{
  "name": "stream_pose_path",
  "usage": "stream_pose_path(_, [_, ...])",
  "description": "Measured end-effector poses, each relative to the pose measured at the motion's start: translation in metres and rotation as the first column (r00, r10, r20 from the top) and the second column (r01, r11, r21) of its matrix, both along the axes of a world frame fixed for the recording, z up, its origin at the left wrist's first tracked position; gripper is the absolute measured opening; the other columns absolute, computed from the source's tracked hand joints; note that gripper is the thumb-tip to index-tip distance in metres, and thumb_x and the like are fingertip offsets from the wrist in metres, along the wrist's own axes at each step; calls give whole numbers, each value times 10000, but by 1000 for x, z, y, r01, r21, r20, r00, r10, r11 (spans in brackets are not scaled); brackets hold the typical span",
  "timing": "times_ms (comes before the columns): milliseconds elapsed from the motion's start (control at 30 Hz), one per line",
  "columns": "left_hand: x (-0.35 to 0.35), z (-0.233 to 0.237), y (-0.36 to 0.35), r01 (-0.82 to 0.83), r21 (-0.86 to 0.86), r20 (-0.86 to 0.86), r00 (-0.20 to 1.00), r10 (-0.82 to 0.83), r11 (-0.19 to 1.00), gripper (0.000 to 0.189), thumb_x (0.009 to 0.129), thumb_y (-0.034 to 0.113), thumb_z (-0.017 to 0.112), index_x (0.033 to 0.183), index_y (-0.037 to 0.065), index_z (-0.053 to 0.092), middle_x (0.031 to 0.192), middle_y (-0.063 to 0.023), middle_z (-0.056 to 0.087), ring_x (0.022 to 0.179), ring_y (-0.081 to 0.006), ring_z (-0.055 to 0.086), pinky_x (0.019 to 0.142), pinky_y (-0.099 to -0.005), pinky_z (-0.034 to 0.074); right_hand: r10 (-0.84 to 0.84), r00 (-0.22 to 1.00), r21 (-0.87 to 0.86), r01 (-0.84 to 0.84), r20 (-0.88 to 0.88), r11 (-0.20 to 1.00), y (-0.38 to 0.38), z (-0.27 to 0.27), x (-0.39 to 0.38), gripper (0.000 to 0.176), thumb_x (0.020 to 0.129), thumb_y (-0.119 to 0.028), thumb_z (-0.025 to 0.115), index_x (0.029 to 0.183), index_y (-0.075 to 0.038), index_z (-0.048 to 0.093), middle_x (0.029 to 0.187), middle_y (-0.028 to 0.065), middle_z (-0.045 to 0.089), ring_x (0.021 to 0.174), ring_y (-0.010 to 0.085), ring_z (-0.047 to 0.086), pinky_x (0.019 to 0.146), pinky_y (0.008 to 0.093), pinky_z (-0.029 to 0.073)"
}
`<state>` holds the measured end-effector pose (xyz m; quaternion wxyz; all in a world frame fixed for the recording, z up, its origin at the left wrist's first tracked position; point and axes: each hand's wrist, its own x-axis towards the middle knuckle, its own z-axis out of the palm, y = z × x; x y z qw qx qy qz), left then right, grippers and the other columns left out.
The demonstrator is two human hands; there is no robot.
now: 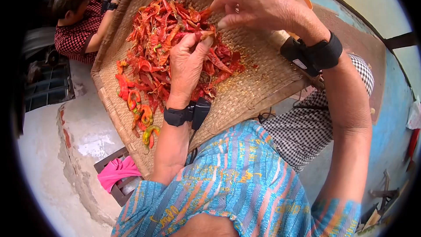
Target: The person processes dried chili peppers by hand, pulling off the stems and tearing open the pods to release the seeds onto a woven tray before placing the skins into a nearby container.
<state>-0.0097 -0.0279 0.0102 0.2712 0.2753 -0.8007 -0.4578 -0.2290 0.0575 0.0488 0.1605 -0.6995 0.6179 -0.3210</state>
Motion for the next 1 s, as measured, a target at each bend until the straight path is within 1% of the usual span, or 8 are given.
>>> stream_pose_path(100, [7,10,8,-30,271,57,998,15,962,226,932,194,674,1067,16,709,834,-58,660,721,-145,584,654,-308,470,114,986,-28,-111,125,993,-5,-16,20,494,821,-371,776,1183,-48,682,802,101,684,757,229,674,683,369,545])
stream_pose_path(233, [6,3,12,39,-78,150,988,-27,996,201,924,180,672,921,-21,668,754,-85,628,661,-128,538,614,-309,455,153,979,157,-174,135,972,-10,-12,34,449,834,-353,769,1138,-34,680,878,91,652,823,209,639,757,338,539])
stream_pose_path(500, [5,1,10,-24,190,-44,998,33,981,214,923,168,675,1048,-5,677,872,-92,650,741,-136,623,678,-297,511,110,940,-152,-63,324,986,-9,-10,38,174,862,-146,725,923,3,658,744,92,636,703,179,625,666,339,518])
stream_pose_path(633, [15,-3,7,-55,-60,58,997,58,997,261,948,157,665,1168,18,664,974,-24,666,788,-76,614,688,-224,507,55,936,-409,98,348,907,-14,-2,5,213,909,-145,700,1078,-22,661,881,58,675,778,145,654,720,285,556])
stream_pose_path(800, [18,-12,17,250,-507,326,942,-85,825,259,838,-17,649,1096,9,652,1060,-139,598,940,-327,616,809,-390,524,-288,878,-433,446,384,783,-7,9,-30,81,914,-44,677,921,24,633,715,42,634,650,82,584,576,234,503])
stream_pose_path(900, [17,-15,21,322,-570,439,897,-51,756,247,811,-52,633,1050,10,647,1091,-136,556,1036,-341,576,832,-423,515,-478,840,-465,540,255,701,-2,1,-48,106,892,-61,698,916,15,628,762,91,653,651,142,606,597,257,518])
stream_pose_path(967, [16,-16,23,340,-620,432,900,-54,707,238,745,-68,644,971,4,623,1042,-138,527,990,-330,547,789,-423,527,-601,747,-643,316,-284,697,4,-9,-55,148,872,-81,712,958,3,625,813,134,654,674,230,628,623,309,527])
stream_pose_path(1000, [17,-16,23,341,-621,433,900,-54,705,238,745,-68,644,971,4,623,1042,-138,527,990,-330,547,789,-423,527,-572,812,-667,363,-116,650,2,-7,-37,184,865,-80,707,1006,-6,616,841,156,646,712,291,630,639,356,521])
